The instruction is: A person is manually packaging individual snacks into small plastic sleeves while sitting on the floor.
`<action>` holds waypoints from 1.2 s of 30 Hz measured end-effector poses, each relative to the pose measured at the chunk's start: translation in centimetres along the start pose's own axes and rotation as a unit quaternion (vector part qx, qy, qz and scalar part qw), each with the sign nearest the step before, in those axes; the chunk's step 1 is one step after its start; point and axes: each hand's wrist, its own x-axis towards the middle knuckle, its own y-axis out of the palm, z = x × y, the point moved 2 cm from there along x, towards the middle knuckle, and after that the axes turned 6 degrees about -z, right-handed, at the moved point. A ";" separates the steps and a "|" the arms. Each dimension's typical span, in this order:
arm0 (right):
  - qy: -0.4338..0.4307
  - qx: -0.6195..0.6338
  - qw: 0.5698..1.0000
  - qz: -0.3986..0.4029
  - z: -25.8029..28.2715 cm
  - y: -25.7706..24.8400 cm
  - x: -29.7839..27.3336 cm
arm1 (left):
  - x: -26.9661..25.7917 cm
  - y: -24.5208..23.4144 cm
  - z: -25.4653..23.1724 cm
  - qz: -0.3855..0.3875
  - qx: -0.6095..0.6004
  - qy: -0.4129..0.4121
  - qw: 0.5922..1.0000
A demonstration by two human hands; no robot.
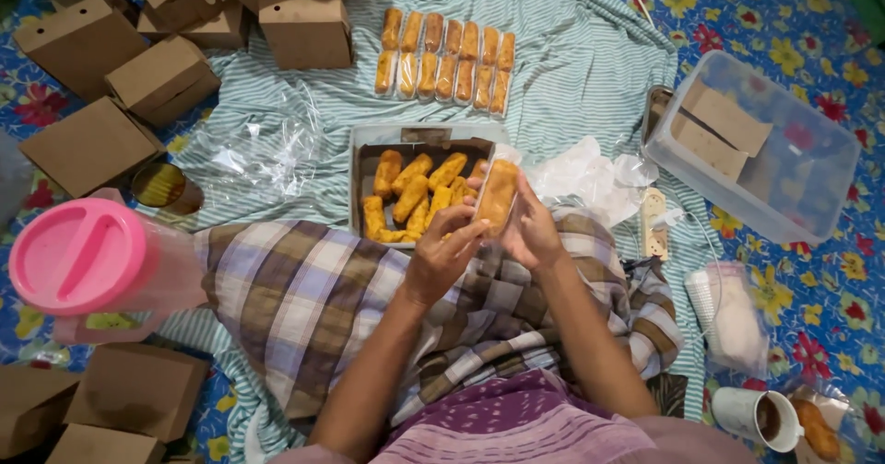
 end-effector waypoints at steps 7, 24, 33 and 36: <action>0.019 0.024 0.999 0.016 -1.0 -0.9 1.0 | 0.0 -0.2 0.1 -0.021 0.056 0.020 0.998; 0.045 0.046 0.998 -0.008 -2.6 -1.7 1.4 | -0.9 0.4 1.8 -0.022 0.071 -0.004 0.997; 0.039 0.068 0.997 -0.026 -2.1 -3.7 1.5 | 0.0 0.2 0.9 0.027 0.052 -0.002 0.998; 0.036 0.069 0.996 -0.034 -2.3 -4.0 1.3 | -0.4 0.3 1.0 0.030 0.076 0.018 0.996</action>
